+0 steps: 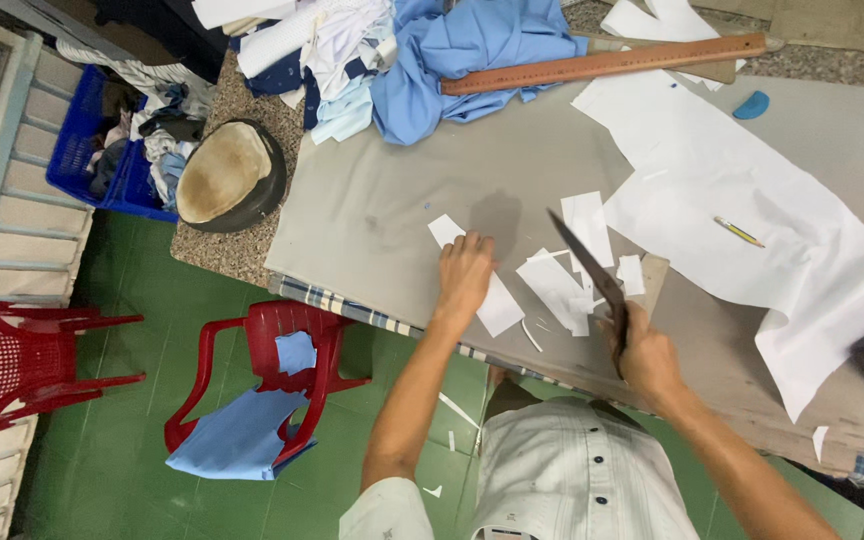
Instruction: The person uses a pair of scissors to cut a piece of white paper on a table. They hold the paper with one hand and cut along a line with the other hand. The person then folds the paper and continues cutting.
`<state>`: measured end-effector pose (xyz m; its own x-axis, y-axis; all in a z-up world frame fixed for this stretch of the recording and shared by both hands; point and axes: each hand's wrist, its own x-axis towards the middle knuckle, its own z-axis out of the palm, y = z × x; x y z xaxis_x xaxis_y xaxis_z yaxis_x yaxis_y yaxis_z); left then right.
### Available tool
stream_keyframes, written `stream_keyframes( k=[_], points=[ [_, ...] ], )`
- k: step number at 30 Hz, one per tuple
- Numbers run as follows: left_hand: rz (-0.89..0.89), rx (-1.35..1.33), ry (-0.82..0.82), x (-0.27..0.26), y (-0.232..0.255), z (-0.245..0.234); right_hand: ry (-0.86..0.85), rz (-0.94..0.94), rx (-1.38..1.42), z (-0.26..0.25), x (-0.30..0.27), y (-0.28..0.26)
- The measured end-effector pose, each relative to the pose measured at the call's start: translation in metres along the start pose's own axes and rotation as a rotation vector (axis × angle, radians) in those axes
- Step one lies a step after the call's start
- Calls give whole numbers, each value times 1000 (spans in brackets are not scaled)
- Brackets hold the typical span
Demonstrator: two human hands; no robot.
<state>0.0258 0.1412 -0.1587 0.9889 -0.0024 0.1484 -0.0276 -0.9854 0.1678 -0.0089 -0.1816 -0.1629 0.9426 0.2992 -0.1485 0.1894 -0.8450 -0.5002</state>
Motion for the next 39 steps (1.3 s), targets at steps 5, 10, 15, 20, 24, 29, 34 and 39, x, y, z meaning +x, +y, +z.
stream_keyframes(
  k=[5, 10, 15, 20, 24, 29, 34, 39],
  points=[
    [47, -134, 384, -74, 26, 37, -127, -200, -98, 48, 14, -16],
    [175, -255, 109, -120, 15, 29, -193, -10, -250, 29, 16, -19],
    [177, -127, -78, -129, 0, 49, -537, 171, 295, 9, -91, -29],
    [176, -129, -96, -122, -2, 38, -877, 315, 294, 53, -177, -13],
    [195, -175, -13, -120, -3, 37, -949, 531, 480, 48, -140, -76],
    [192, -163, -28, -122, -2, 38, -832, 578, 418, 72, -130, -97],
    [225, -165, -40, -123, -2, 34, -697, 609, 452, 77, -144, -81],
    [467, -185, -225, -107, -3, 35, -450, 830, 561, 46, -211, -36]
  ],
)
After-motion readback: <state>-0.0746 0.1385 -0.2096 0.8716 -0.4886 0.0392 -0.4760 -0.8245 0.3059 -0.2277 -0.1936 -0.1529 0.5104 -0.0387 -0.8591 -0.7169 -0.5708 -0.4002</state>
